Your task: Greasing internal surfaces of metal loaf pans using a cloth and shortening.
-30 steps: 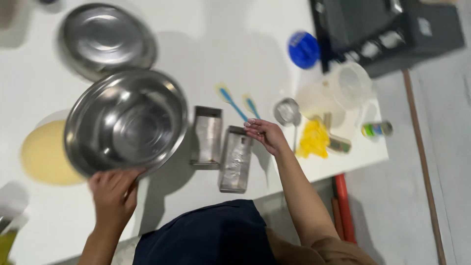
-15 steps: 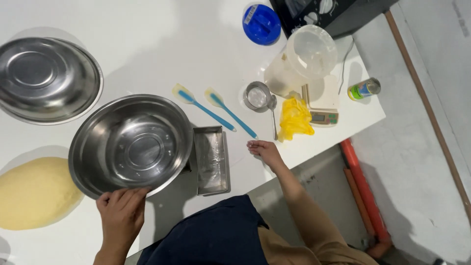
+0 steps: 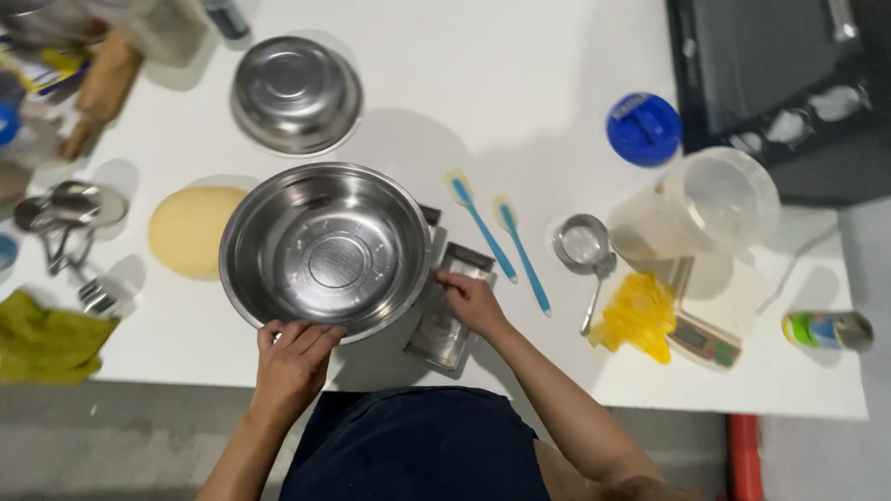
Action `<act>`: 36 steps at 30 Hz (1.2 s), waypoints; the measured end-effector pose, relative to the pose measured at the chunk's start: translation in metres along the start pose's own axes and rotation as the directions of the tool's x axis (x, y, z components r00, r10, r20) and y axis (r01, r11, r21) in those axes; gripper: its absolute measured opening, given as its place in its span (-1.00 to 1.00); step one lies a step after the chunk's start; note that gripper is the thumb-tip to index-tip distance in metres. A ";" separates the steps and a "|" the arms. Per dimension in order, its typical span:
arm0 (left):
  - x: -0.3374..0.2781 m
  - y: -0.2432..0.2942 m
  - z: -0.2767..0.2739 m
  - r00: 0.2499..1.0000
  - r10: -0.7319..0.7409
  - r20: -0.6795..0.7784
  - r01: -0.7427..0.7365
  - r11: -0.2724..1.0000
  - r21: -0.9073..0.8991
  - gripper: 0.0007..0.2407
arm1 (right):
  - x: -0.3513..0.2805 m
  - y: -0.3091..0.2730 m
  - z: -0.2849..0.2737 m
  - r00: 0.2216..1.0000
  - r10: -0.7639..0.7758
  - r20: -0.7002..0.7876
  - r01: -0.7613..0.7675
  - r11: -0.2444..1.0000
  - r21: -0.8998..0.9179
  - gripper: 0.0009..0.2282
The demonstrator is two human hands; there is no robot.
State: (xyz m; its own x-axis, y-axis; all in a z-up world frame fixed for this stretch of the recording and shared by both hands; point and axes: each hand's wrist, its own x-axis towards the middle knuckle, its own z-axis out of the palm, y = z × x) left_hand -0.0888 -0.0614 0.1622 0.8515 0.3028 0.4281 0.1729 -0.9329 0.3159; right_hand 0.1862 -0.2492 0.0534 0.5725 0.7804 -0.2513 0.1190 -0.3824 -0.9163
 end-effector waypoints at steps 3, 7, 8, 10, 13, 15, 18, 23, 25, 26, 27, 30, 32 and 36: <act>-0.029 0.009 -0.012 0.990 -0.138 0.018 0.137 0.990 0.042 -0.77 | 0.014 -0.017 0.005 0.999 0.033 0.038 -0.030 0.997 -0.072 -0.62; -0.062 0.012 -0.023 0.960 -0.281 0.016 0.279 0.957 0.084 -0.72 | 0.033 -0.045 0.027 0.936 -0.344 0.079 0.348 0.936 -0.053 -0.63; -0.068 0.016 -0.024 0.951 -0.310 0.007 0.308 0.947 0.094 -0.72 | 0.026 -0.079 0.043 0.931 -0.347 0.111 0.354 0.934 -0.048 -0.63; -0.074 0.021 -0.023 0.978 -0.195 0.078 0.191 0.980 0.054 -0.71 | 0.012 -0.145 0.071 0.801 -0.101 0.591 0.255 0.949 -0.183 -0.57; -0.074 0.037 -0.020 0.975 -0.081 0.208 0.077 0.997 0.026 -0.70 | 0.044 -0.095 0.137 0.714 -0.263 0.648 0.607 0.694 -0.387 -0.55; -0.068 0.035 -0.030 0.983 -0.026 0.182 0.019 0.999 0.039 -0.70 | 0.040 -0.098 0.151 0.644 -0.300 0.704 0.684 0.638 -0.354 -0.46; -0.069 0.026 -0.035 0.994 0.028 0.109 -0.033 0.999 0.038 -0.71 | 0.037 -0.100 0.141 0.445 -0.314 0.839 0.789 0.581 -0.201 -0.42; -0.080 0.024 -0.021 0.993 0.057 0.103 -0.060 0.998 0.028 -0.65 | 0.040 -0.119 0.117 0.473 -0.010 0.881 0.737 0.552 -0.390 -0.47; -0.077 0.023 -0.015 0.983 0.034 0.179 -0.030 0.999 -0.028 -0.74 | 0.065 -0.089 0.132 0.584 -0.247 0.774 0.801 0.329 -0.500 -0.58; -0.073 0.016 -0.017 0.987 0.053 0.150 -0.053 0.999 -0.004 -0.74 | 0.057 -0.112 0.139 0.584 -0.271 0.765 0.807 0.296 -0.511 -0.58; -0.068 0.010 -0.017 0.988 0.120 0.102 -0.121 0.993 0.011 -0.72 | 0.047 -0.134 0.145 0.578 -0.100 0.810 0.679 0.610 -0.409 -0.50; -0.069 0.013 -0.036 0.982 0.149 0.116 -0.142 0.988 -0.066 -0.68 | 0.023 -0.140 0.135 0.386 0.007 0.923 0.539 0.810 -0.231 -0.41; -0.066 0.012 -0.047 0.978 0.126 0.168 -0.100 0.983 -0.154 -0.65 | 0.028 -0.125 0.119 0.269 -0.023 0.963 0.636 0.755 -0.160 -0.41; -0.059 0.018 -0.058 0.981 0.097 0.170 -0.040 0.950 -0.310 -0.61 | 0.056 -0.090 0.112 0.244 0.005 0.970 0.658 0.733 -0.170 -0.38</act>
State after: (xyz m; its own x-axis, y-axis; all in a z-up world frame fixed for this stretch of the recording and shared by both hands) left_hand -0.1644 -0.0849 0.1918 0.9361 0.1729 0.3063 -0.0237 -0.8379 0.5453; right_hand 0.1164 -0.1158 0.0873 -0.6462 0.6685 -0.3682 0.6017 0.1495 -0.7846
